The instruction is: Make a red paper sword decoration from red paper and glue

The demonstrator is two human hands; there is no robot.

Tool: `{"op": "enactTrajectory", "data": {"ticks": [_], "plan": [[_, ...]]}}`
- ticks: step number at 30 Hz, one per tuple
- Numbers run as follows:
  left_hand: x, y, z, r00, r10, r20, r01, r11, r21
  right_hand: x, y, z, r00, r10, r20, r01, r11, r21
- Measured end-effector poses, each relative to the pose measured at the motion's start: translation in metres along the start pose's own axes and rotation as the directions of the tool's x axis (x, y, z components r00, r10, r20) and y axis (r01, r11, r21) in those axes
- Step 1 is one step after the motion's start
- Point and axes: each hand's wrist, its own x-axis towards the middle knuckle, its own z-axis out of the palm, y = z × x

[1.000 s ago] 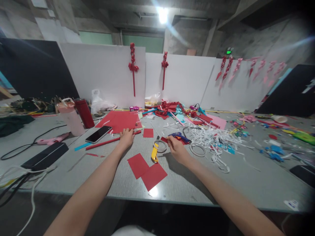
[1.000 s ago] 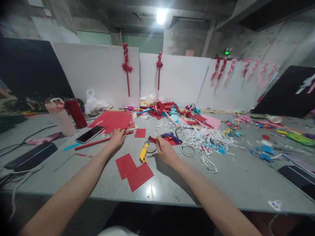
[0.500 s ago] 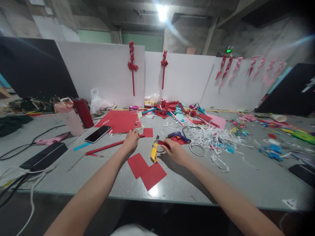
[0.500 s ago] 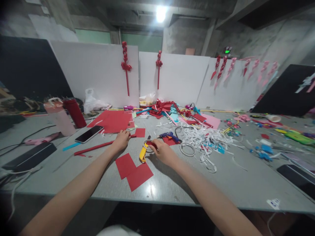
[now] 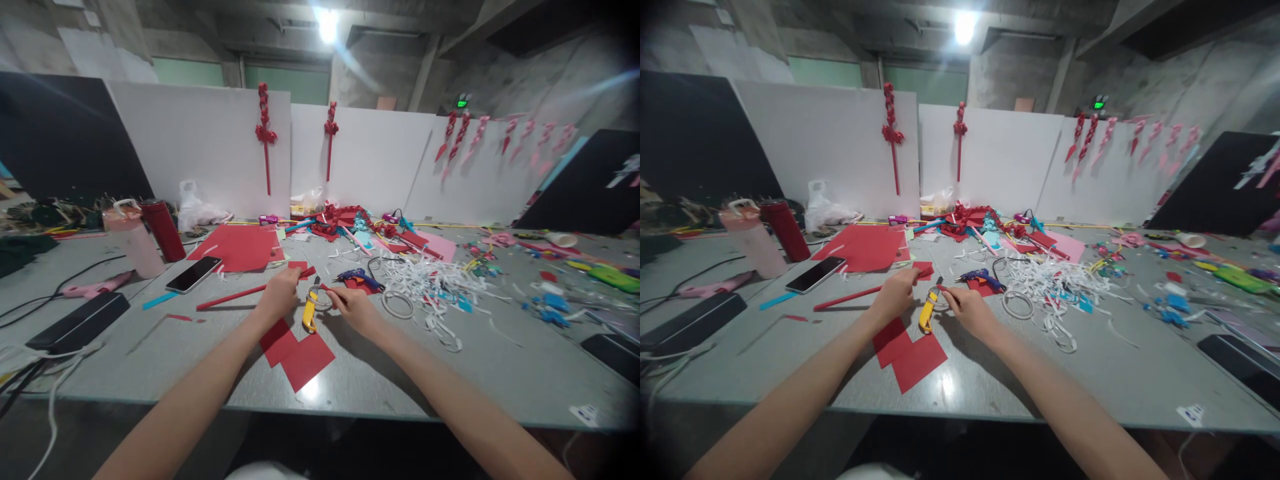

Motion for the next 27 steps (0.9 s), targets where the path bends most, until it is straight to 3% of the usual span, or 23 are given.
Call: {"op": "enactTrajectory", "data": {"ticks": [5,11,17,27], "plan": [[-0.0051,0.0097,0.0042,0.995,0.085,0.045,-0.075,0.978,-0.194,0.0009,-0.0028,-0.0031,0.999,-0.008,-0.045,0.009,1.0,0.023],[-0.0077,0.0108,0.0077,0.98,0.187,0.065,-0.164,0.95,-0.267,0.0004,-0.0068,-0.006,0.999,-0.025,-0.042,0.025,1.0,-0.001],[-0.0068,0.0093,0.0078,0.996,0.088,0.024,-0.081,0.971,-0.226,-0.0004,-0.0078,-0.0073,0.999,-0.023,-0.036,0.022,0.999,-0.042],[-0.0066,0.0095,0.0059,0.993,0.112,0.035,-0.098,0.955,-0.278,0.0001,-0.0082,-0.0067,0.999,-0.003,-0.037,0.0,0.998,-0.059]]}}
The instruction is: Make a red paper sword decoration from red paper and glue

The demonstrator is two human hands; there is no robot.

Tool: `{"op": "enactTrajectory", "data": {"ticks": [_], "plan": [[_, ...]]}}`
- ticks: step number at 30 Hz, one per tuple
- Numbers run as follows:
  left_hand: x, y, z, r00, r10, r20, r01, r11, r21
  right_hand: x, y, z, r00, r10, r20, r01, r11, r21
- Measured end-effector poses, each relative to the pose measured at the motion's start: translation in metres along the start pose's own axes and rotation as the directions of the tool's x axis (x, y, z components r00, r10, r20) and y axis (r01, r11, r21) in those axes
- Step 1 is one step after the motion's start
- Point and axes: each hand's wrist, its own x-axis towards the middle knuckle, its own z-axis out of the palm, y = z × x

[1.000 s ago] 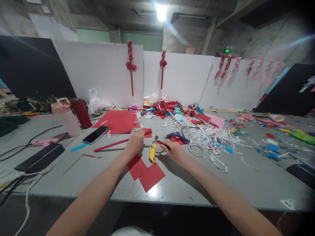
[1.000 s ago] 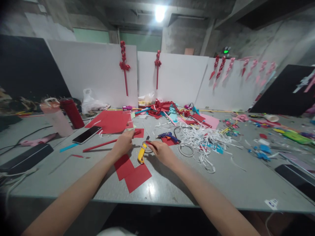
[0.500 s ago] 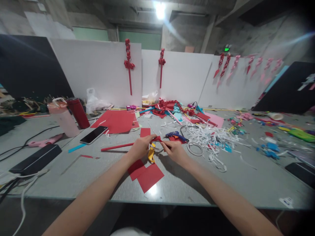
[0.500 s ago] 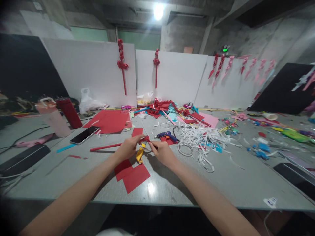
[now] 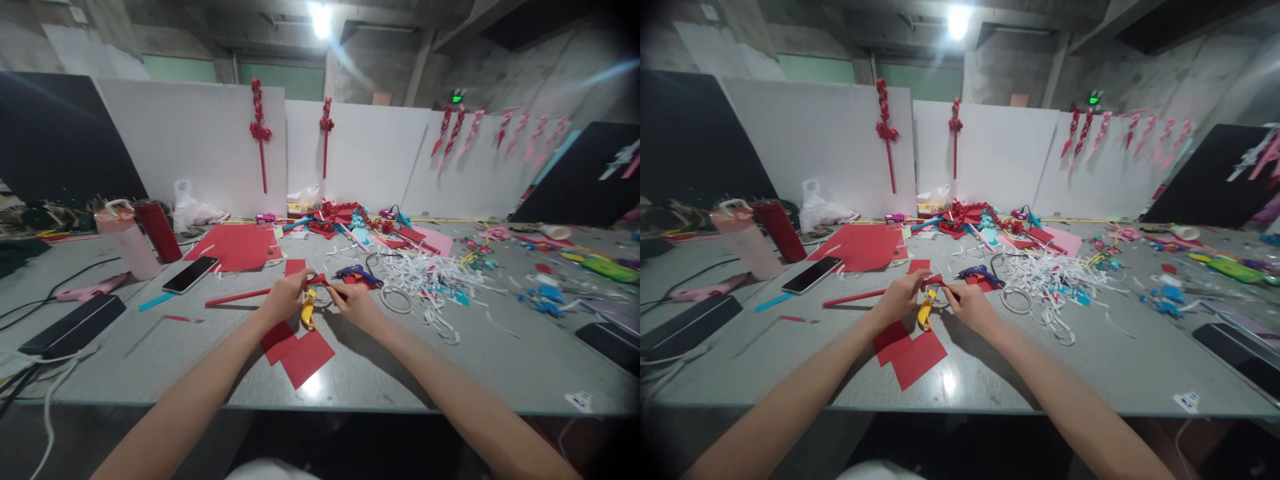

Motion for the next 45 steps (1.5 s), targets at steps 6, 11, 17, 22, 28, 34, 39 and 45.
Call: {"op": "enactTrajectory", "data": {"ticks": [6,11,17,22,28,34,39,45], "plan": [[0.001,0.005,-0.002,0.998,0.056,-0.042,-0.058,0.998,-0.039,0.0,-0.002,0.008,0.995,0.04,-0.088,-0.032,0.995,0.092],[0.002,0.011,-0.002,0.985,0.146,-0.091,-0.153,0.986,-0.068,-0.002,-0.008,0.013,0.98,0.09,-0.18,-0.059,0.984,0.167],[0.002,0.013,0.002,0.978,0.17,-0.122,-0.179,0.981,-0.073,-0.007,-0.015,0.018,0.974,0.181,-0.133,-0.139,0.951,0.276],[0.002,0.014,0.005,0.975,0.18,-0.128,-0.191,0.978,-0.078,-0.005,-0.018,0.02,0.97,0.218,-0.105,-0.163,0.911,0.378],[0.003,0.008,-0.001,0.965,0.184,-0.188,-0.191,0.981,-0.02,-0.002,-0.017,0.014,0.981,0.123,-0.151,-0.087,0.97,0.225],[0.004,0.004,-0.004,0.959,0.142,-0.244,-0.159,0.986,-0.048,-0.005,-0.014,0.015,0.992,0.122,-0.017,-0.115,0.964,0.238],[0.002,0.011,-0.002,0.969,0.16,-0.188,-0.177,0.981,-0.074,-0.007,-0.016,0.02,0.985,0.174,-0.018,-0.157,0.921,0.357],[0.0,0.02,0.003,0.973,0.184,-0.139,-0.195,0.978,-0.073,-0.005,-0.013,0.022,0.964,0.257,-0.067,-0.194,0.854,0.482]]}}
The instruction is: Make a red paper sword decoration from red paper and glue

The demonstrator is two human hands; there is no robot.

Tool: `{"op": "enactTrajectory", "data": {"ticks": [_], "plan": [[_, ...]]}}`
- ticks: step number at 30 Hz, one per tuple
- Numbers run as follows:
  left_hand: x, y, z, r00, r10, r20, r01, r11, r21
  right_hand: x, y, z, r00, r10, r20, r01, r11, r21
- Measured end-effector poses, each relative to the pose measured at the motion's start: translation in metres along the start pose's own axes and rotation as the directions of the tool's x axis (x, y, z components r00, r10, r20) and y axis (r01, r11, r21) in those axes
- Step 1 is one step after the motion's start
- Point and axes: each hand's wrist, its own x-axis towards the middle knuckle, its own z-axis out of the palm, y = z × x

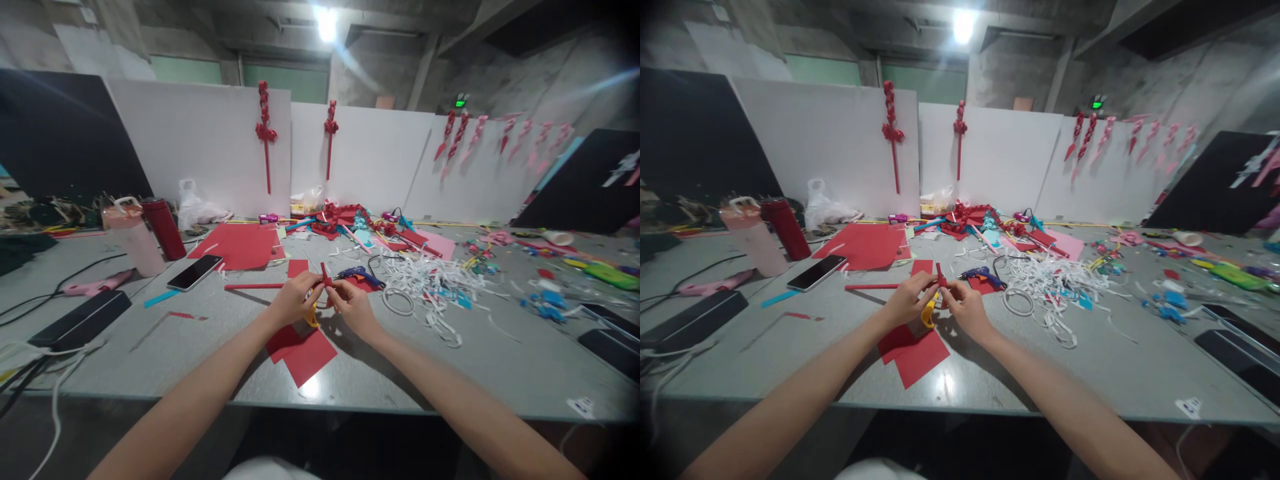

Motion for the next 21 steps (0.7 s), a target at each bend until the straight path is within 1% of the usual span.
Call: {"op": "enactTrajectory", "data": {"ticks": [3,8,10,13,16,21], "plan": [[0.0001,0.0004,0.0,1.0,-0.012,-0.01,0.013,1.0,0.015,0.0019,-0.002,0.0004,1.0,0.002,0.021,-0.003,0.999,0.046],[0.0002,-0.0026,-0.0044,0.999,-0.036,-0.016,0.036,0.999,0.017,0.0053,-0.0052,0.0004,0.985,0.068,0.156,-0.089,0.987,0.133],[0.0008,-0.0034,-0.0049,0.999,-0.053,-0.006,0.053,0.998,0.018,0.0056,-0.0032,0.0006,0.979,0.084,0.183,-0.112,0.983,0.147],[0.0025,-0.0025,-0.0022,0.995,-0.101,-0.014,0.101,0.995,0.008,0.0046,0.0013,0.0017,0.976,0.09,0.198,-0.118,0.984,0.136],[0.0042,-0.0002,0.0021,0.988,-0.149,-0.049,0.148,0.988,-0.034,0.0037,0.0034,0.0029,0.977,0.1,0.186,-0.127,0.982,0.137],[0.0053,0.0017,0.0034,0.982,-0.179,-0.057,0.173,0.981,-0.087,0.0042,0.0018,0.0035,0.976,0.132,0.174,-0.156,0.978,0.137]]}}
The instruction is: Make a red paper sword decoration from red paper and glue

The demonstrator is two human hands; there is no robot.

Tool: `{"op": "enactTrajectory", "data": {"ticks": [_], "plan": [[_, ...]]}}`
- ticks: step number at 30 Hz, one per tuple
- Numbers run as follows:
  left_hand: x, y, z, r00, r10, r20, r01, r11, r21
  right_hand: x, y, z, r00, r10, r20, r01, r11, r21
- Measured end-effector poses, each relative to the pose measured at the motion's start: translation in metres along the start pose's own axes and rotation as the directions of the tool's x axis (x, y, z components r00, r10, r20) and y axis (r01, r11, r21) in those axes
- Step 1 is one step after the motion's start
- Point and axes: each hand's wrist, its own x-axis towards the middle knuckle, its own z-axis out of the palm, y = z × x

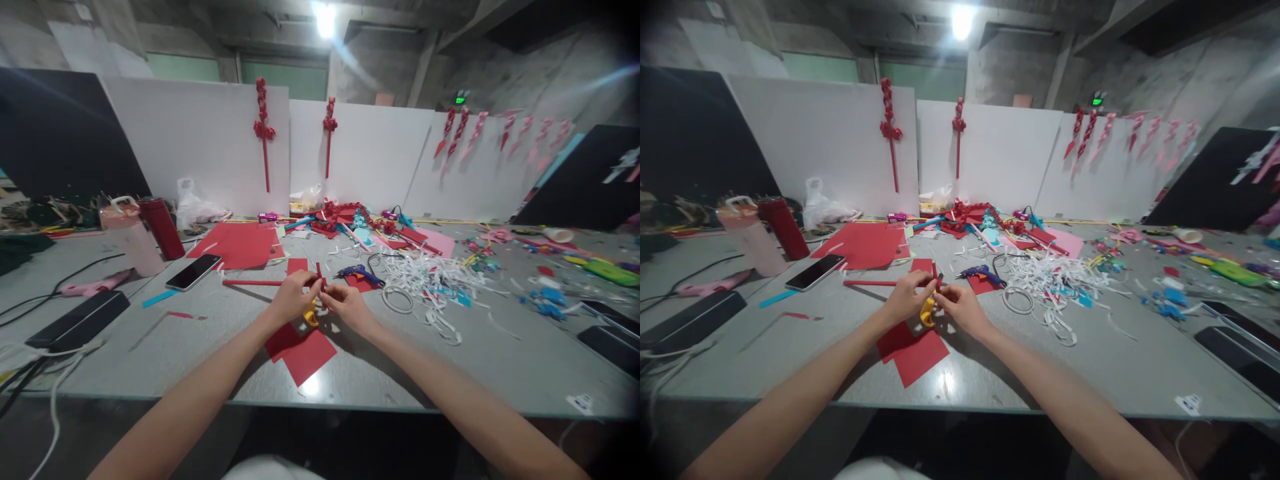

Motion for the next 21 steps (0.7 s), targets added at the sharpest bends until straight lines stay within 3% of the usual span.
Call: {"op": "enactTrajectory", "data": {"ticks": [9,15,21], "plan": [[-0.0003,0.0029,-0.0025,0.998,-0.061,0.021,0.058,0.99,0.126,-0.0014,0.0049,0.0024,0.998,-0.038,0.045,0.039,0.999,-0.019],[0.0,0.0041,-0.0022,0.998,-0.06,0.016,0.058,0.995,0.083,-0.003,0.0012,0.0025,0.998,-0.063,0.005,0.063,0.994,-0.089],[0.0014,0.0049,-0.0025,0.998,-0.07,-0.001,0.07,0.997,0.038,-0.0063,-0.0013,0.0033,0.975,-0.213,-0.068,0.189,0.948,-0.256]]}}
